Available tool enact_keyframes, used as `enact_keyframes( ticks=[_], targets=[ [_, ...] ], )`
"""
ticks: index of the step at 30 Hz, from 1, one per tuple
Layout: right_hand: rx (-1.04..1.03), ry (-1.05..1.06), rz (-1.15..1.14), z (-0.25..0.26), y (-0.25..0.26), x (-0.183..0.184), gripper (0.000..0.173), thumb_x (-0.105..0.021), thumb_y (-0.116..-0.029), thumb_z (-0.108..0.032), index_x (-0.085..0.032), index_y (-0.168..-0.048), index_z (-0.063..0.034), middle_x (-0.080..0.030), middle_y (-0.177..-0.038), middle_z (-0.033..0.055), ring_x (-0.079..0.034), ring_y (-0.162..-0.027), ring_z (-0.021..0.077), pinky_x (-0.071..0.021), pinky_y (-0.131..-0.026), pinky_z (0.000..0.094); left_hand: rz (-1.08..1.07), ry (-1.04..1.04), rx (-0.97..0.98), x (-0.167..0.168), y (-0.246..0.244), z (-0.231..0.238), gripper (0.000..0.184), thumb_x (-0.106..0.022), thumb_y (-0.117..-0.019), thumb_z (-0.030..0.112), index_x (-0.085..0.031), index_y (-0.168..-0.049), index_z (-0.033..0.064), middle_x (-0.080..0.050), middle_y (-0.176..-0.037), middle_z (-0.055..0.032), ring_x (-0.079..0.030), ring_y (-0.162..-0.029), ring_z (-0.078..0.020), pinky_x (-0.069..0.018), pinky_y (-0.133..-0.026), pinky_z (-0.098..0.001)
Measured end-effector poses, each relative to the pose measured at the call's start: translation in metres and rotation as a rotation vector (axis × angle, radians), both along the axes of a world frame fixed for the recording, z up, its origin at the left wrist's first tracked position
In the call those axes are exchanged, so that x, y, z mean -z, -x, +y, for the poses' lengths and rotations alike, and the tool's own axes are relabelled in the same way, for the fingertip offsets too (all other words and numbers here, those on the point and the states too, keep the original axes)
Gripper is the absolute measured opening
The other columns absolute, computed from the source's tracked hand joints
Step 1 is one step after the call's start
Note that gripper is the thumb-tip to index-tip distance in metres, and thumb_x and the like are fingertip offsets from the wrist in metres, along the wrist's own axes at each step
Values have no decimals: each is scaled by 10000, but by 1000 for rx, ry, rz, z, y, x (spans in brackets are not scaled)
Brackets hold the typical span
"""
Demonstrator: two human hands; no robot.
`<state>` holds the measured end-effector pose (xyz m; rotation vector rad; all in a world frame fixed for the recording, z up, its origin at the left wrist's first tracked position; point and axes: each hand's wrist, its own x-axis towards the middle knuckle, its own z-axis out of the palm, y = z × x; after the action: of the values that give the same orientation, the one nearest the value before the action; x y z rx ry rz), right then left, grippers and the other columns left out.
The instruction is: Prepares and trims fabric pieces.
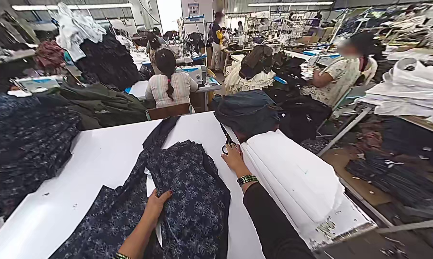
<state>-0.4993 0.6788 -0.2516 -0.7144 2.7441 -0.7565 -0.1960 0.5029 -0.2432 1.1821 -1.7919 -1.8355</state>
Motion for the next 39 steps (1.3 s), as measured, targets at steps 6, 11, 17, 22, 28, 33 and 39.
enact_keyframes(
  ticks=[6,11,17,22,28,33,39],
  targets=[
    [-192,23,141,-65,0,14,458,-477,-1054,-180,-510,-1490,-43,-375,-1567,317,-272,-1522,435,-228,-1251,526,33,-110,15,0,-5,-3,306,-596,-949,-21,-532,-1248,-40,-673,-935,-98,-675,-781,-111,-580,-722,-286],
    [-275,536,-286,-104,-9,20,478,-306,-1126,-234,-466,-1500,16,-391,-1605,199,-340,-1515,272,-242,-1257,400,99,-114,77,0,-10,-7,326,-567,-913,-58,-508,-1229,-8,-677,-877,-31,-676,-750,-63,-586,-721,-259],
    [-249,512,18,-82,-26,14,437,-473,-1038,-52,-501,-1466,30,-348,-1583,311,-389,-1456,447,-339,-1195,497,52,-71,74,-5,-10,-2,348,-516,-948,-79,-432,-1283,-41,-636,-899,-22,-651,-762,-29,-568,-739,-241],
    [-187,679,-376,-36,-77,8,619,-513,-1067,-333,-373,-1513,74,-586,-1345,313,-609,-1222,375,-462,-1066,480,69,-43,101,-6,-16,1,385,-498,-924,-83,-402,-1294,-33,-618,-911,17,-642,-776,20,-565,-751,-205],
    [-272,696,-967,23,-117,-23,707,-731,-934,-179,-336,-1496,-15,-593,-1300,112,-614,-1127,88,-508,-989,287,348,-156,127,-17,-26,33,314,-423,-833,-103,-525,-963,165,-699,-698,177,-673,-668,69,-586,-676,-161],
    [-147,882,-829,66,-131,-72,475,-813,-785,16,-569,-1187,-48,-741,-955,-39,-706,-874,7,-588,-849,221,531,-152,333,-44,-8,48,358,-502,-829,-60,-639,-963,242,-754,-810,170,-696,-762,69,-586,-751,-162],
    [-28,537,-198,99,-62,-152,1000,-862,-808,-223,-270,-1589,-24,-506,-1497,161,-517,-1343,142,-410,-1135,306,274,-71,442,-70,97,68,464,-382,-1106,202,-291,-1525,22,-618,-1289,-137,-682,-1084,-158,-588,-926,-349]
  ],
)
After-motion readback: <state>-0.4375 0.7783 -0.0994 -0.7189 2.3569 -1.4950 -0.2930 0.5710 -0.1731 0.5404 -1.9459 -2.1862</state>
